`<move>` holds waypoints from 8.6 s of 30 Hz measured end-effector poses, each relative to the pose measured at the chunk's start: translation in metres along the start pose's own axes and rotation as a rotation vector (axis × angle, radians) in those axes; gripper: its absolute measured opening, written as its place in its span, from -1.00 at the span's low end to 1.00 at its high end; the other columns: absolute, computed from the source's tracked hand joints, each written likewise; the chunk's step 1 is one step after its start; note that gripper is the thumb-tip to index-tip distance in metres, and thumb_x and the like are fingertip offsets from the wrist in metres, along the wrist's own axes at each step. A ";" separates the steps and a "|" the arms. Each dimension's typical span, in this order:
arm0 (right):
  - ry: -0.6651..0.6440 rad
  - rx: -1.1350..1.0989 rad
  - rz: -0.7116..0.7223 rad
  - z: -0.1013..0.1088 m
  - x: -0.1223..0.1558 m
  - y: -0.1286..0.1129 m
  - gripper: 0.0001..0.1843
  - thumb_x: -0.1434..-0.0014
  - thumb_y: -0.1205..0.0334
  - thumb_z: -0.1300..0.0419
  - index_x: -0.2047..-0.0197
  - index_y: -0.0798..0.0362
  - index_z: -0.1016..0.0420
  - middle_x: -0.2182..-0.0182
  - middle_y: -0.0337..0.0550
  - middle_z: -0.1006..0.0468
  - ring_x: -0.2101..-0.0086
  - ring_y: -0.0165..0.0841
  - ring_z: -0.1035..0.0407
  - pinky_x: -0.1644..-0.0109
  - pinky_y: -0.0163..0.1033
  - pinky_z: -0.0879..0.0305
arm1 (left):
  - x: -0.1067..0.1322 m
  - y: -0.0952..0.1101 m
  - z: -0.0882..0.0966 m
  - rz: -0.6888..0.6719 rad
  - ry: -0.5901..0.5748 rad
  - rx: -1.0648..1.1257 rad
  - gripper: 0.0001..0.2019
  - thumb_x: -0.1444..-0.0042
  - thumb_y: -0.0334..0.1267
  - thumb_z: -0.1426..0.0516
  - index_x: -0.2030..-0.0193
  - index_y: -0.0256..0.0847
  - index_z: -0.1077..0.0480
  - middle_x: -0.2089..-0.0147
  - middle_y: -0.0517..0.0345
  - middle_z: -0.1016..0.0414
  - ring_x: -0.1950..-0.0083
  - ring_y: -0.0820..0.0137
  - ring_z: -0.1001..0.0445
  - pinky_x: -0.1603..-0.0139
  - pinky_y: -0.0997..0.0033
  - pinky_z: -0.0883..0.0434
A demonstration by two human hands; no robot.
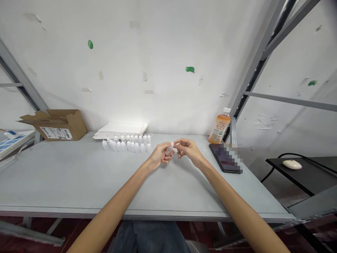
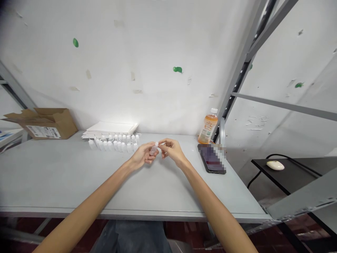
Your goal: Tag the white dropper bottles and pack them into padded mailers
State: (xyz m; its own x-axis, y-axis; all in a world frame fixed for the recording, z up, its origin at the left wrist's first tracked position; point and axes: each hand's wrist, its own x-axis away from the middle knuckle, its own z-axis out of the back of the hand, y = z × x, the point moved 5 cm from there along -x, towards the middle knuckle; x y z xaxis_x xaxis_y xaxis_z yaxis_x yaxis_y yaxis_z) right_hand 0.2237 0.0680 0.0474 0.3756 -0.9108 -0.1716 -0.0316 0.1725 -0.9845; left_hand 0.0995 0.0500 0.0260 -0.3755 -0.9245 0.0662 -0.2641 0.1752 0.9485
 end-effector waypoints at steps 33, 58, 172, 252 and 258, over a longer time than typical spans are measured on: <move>0.037 0.477 0.204 0.022 -0.003 -0.009 -0.81 -0.08 0.17 -0.19 0.29 0.06 -0.58 0.28 -0.10 -0.62 0.24 -0.26 -0.49 0.14 -0.18 -0.37 | -0.001 0.007 0.008 -0.314 0.253 -0.339 -0.63 0.02 -0.10 -0.24 0.14 -0.31 -0.42 0.49 0.21 -0.40 0.53 0.56 -0.25 0.41 0.47 -0.25; -0.011 0.058 0.065 0.016 -0.003 0.012 -0.75 0.08 0.12 -0.35 0.39 0.12 -0.49 0.46 -0.14 -0.57 0.37 -0.28 -0.52 0.20 -0.17 -0.40 | -0.002 0.005 0.016 -0.438 0.225 -0.445 -0.72 0.13 -0.22 -0.31 0.26 -0.33 -0.52 0.33 0.00 -0.53 0.30 0.33 -0.49 0.31 0.38 -0.39; -0.102 -0.049 0.064 0.023 -0.004 0.007 -0.66 0.07 0.05 -0.39 0.31 0.13 -0.52 0.46 -0.16 -0.55 0.41 -0.35 -0.47 0.18 -0.11 -0.44 | 0.006 0.011 0.001 -0.702 0.237 -0.926 -0.72 -0.16 -0.23 -0.10 0.03 -0.21 -0.49 0.25 0.05 -0.49 0.30 0.42 -0.45 0.30 0.45 -0.43; -0.022 -0.046 -0.024 0.015 -0.004 0.029 -0.66 0.11 0.11 -0.42 0.29 0.15 -0.61 0.45 -0.09 -0.60 0.42 -0.30 -0.51 0.21 -0.10 -0.49 | 0.005 0.003 0.019 -0.669 0.151 -0.898 -0.77 -0.18 -0.29 -0.10 0.08 -0.22 -0.52 0.22 0.06 -0.47 0.38 0.48 -0.38 0.43 0.50 -0.32; -0.019 -0.067 -0.028 0.016 -0.002 0.031 -0.67 0.13 0.12 -0.42 0.30 0.15 -0.64 0.42 -0.06 -0.61 0.42 -0.30 -0.51 0.23 -0.11 -0.49 | 0.010 0.004 0.015 -0.803 0.144 -1.016 -0.76 -0.22 -0.31 -0.06 0.07 -0.20 -0.51 0.26 0.08 -0.44 0.43 0.51 -0.31 0.46 0.51 -0.28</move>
State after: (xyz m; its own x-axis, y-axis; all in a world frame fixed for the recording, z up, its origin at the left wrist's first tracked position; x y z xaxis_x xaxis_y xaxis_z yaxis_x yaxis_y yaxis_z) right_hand 0.2367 0.0815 0.0174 0.3943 -0.9076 -0.1441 -0.0825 0.1212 -0.9892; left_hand 0.0813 0.0464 0.0261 -0.3130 -0.6895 -0.6532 0.4409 -0.7146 0.5430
